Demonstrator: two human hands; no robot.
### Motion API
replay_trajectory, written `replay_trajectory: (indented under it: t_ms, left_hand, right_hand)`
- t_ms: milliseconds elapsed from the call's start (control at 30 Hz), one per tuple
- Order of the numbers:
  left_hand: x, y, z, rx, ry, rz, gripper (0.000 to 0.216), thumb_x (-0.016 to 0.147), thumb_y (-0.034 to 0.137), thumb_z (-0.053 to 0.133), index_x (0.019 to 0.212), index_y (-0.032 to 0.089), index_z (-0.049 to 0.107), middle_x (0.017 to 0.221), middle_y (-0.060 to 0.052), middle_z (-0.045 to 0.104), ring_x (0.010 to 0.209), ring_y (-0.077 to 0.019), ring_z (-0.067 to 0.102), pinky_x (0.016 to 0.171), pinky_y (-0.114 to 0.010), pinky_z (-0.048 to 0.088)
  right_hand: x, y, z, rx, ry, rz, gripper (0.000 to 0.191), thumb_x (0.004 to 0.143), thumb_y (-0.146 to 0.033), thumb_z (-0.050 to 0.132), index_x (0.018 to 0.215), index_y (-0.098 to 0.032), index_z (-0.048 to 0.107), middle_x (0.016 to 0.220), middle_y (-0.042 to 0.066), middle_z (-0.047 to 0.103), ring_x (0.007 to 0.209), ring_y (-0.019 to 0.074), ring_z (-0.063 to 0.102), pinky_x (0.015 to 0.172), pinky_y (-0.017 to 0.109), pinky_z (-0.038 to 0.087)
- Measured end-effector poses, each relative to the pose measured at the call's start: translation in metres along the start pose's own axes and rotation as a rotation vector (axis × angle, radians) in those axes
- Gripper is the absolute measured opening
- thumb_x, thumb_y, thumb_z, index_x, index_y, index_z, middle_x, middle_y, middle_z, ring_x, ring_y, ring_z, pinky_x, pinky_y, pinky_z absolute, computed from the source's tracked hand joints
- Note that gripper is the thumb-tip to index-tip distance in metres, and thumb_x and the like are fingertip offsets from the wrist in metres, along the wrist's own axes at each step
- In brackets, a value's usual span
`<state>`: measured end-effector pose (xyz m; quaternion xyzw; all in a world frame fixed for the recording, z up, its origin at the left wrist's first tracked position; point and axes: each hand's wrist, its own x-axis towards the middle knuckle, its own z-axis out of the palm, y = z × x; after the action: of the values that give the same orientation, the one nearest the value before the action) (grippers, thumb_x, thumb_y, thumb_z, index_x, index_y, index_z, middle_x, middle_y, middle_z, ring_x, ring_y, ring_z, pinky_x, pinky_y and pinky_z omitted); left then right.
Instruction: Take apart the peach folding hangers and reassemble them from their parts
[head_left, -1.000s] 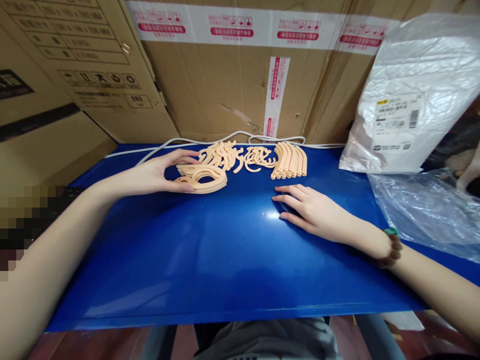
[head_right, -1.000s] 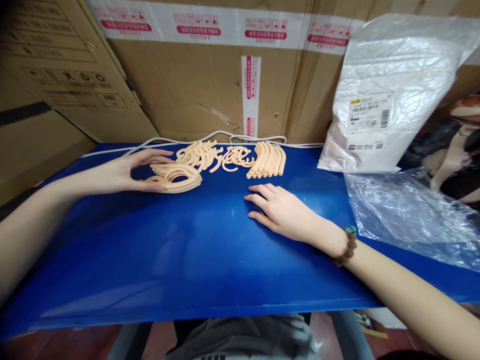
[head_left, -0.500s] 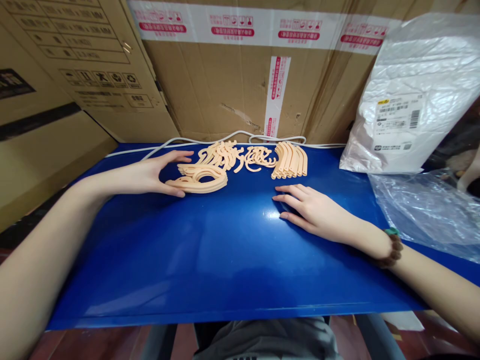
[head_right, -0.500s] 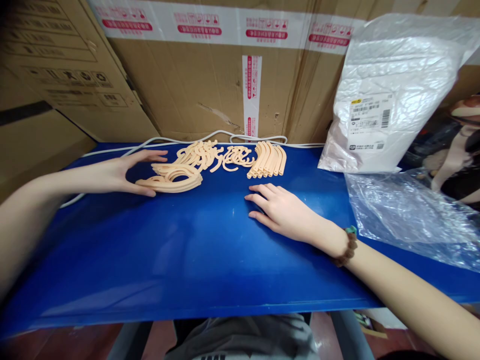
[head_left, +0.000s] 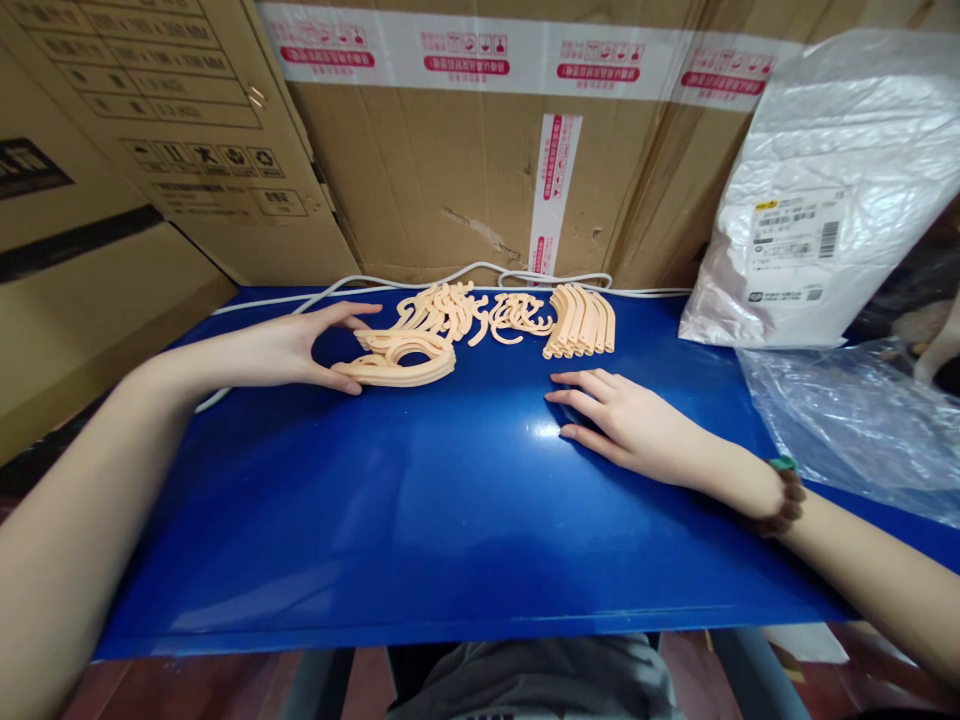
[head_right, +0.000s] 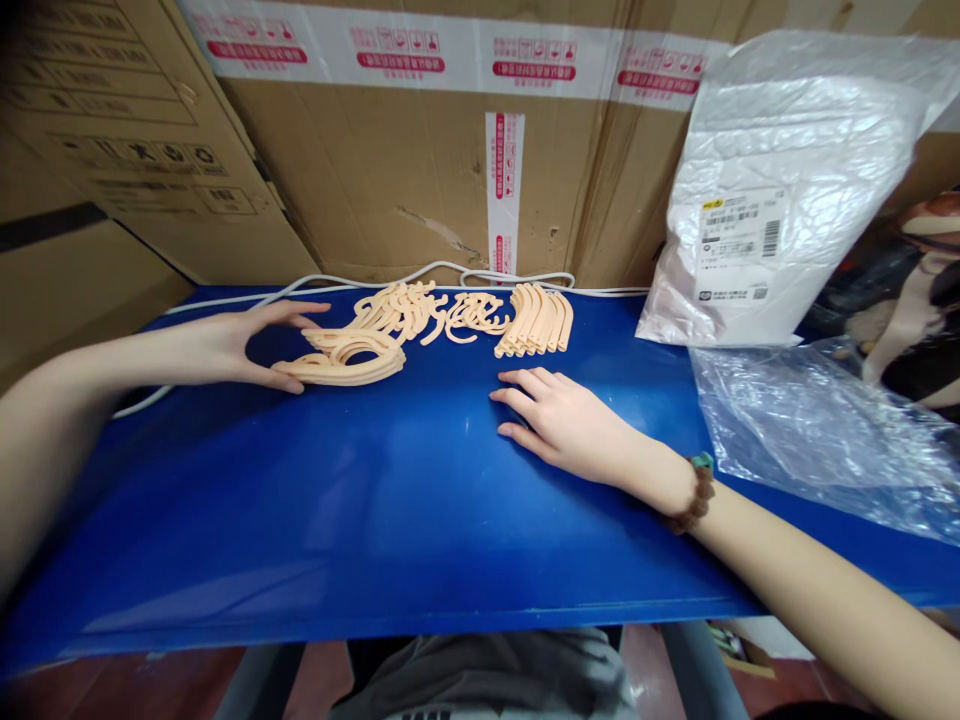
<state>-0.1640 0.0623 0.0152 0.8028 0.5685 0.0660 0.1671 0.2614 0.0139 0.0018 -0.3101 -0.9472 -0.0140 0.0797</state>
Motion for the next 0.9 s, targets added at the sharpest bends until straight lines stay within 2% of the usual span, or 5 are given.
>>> replay_trajectory:
  t_ms: [333, 567, 733, 833, 900]
  left_hand:
    - [0.001, 0.0, -0.001, 0.024, 0.019, 0.026, 0.104, 0.068, 0.069, 0.071, 0.153, 0.027, 0.028, 0.143, -0.008, 0.055, 0.121, -0.0303, 0.057, 0.108, -0.045, 0.038]
    - [0.0, 0.002, -0.001, 0.024, 0.023, 0.032, 0.103, 0.07, 0.069, 0.07, 0.153, 0.025, 0.027, 0.146, -0.01, 0.053, 0.124, -0.0303, 0.056, 0.107, -0.045, 0.039]
    - [-0.003, 0.007, -0.004, -0.032, 0.018, 0.042, 0.102, 0.068, 0.066, 0.075, 0.152, 0.029, 0.03, 0.146, -0.006, 0.054, 0.128, -0.0293, 0.054, 0.111, -0.048, 0.036]
    - [-0.005, 0.023, -0.006, -0.136, 0.136, 0.028, 0.087, 0.074, 0.066, 0.07, 0.147, 0.03, 0.041, 0.146, -0.005, 0.054, 0.13, -0.0285, 0.053, 0.111, -0.044, 0.038]
    - [-0.005, 0.041, -0.005, -0.204, 0.32, 0.072, 0.066, 0.084, 0.062, 0.061, 0.138, 0.025, 0.053, 0.141, -0.004, 0.058, 0.128, -0.0261, 0.054, 0.113, -0.041, 0.037]
  right_hand:
    - [0.0, 0.0, 0.001, 0.028, 0.022, -0.003, 0.038, 0.1, -0.039, 0.046, 0.129, -0.018, 0.06, 0.136, 0.016, 0.058, 0.12, 0.0277, 0.059, 0.101, 0.049, 0.049]
    - [0.0, 0.0, -0.001, 0.017, 0.004, 0.001, 0.039, 0.101, -0.039, 0.045, 0.129, -0.016, 0.059, 0.137, 0.016, 0.057, 0.121, 0.0278, 0.058, 0.101, 0.048, 0.049]
    - [0.0, 0.001, 0.0, 0.032, 0.023, -0.002, 0.038, 0.1, -0.038, 0.048, 0.129, -0.018, 0.06, 0.136, 0.016, 0.058, 0.121, 0.0277, 0.059, 0.101, 0.049, 0.049]
    - [0.0, 0.001, 0.0, 0.031, 0.027, -0.002, 0.038, 0.1, -0.039, 0.047, 0.129, -0.018, 0.06, 0.136, 0.016, 0.058, 0.121, 0.0279, 0.059, 0.101, 0.049, 0.05]
    - [0.0, 0.0, 0.0, 0.024, 0.02, 0.001, 0.038, 0.1, -0.039, 0.046, 0.129, -0.018, 0.06, 0.137, 0.016, 0.058, 0.121, 0.0279, 0.059, 0.101, 0.049, 0.05]
